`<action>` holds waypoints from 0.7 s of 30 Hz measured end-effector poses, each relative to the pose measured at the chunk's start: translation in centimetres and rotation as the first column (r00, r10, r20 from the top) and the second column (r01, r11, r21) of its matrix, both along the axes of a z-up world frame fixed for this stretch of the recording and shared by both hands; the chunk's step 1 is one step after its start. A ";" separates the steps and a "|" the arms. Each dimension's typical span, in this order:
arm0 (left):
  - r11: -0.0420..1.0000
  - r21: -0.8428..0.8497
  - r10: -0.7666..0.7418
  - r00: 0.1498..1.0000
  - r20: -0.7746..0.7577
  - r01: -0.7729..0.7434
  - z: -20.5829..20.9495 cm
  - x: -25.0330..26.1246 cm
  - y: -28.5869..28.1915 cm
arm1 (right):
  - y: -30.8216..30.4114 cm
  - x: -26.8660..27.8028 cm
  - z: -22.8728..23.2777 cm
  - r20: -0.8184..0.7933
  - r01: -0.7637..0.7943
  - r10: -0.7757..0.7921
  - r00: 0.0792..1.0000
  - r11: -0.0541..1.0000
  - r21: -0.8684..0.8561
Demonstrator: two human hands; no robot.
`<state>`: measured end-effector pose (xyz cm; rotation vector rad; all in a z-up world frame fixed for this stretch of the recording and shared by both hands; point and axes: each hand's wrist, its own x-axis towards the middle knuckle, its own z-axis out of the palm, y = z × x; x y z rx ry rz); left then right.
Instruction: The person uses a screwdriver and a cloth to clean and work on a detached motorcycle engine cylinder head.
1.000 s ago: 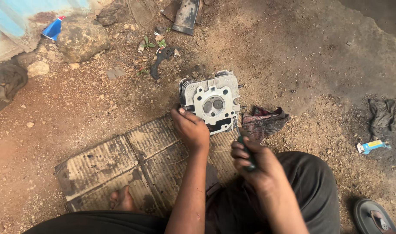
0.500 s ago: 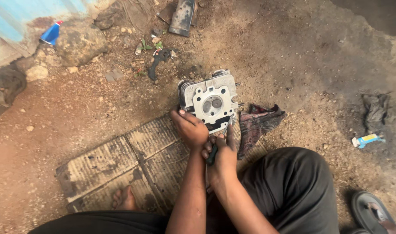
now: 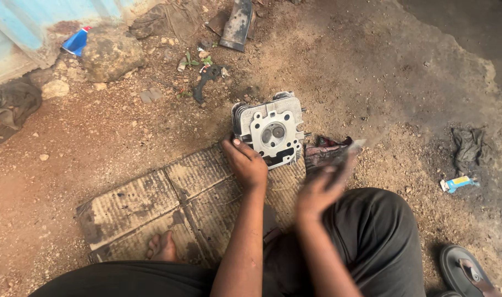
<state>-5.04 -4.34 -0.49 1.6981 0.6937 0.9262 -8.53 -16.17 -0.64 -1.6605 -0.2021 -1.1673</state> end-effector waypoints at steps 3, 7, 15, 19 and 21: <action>0.999 0.033 0.044 0.997 -0.064 -0.041 -1.2 1.2 0.5 | -6.4 1.4 1.8 -0.325 -0.104 0.325 0.888 0.831 0.547; 0.991 0.073 0.109 0.994 -0.011 -0.108 -1.4 0.8 -0.1 | -10.4 2.2 4.7 -0.634 -0.291 0.081 0.769 0.927 -0.235; 1.000 0.016 0.005 0.999 0.049 -0.006 0.7 0.3 0.1 | -6.9 1.3 7.0 -0.442 -0.235 -0.367 0.818 0.488 -0.840; 0.999 -0.036 -0.030 0.999 -0.039 0.029 1.2 -0.1 -0.1 | -7.1 3.0 7.6 -0.413 -0.258 -0.320 0.853 0.430 -0.865; 0.999 -0.022 -0.046 0.999 0.010 0.046 1.3 0.0 0.0 | -7.0 4.1 8.0 -0.436 -0.347 -0.350 0.829 0.288 -0.892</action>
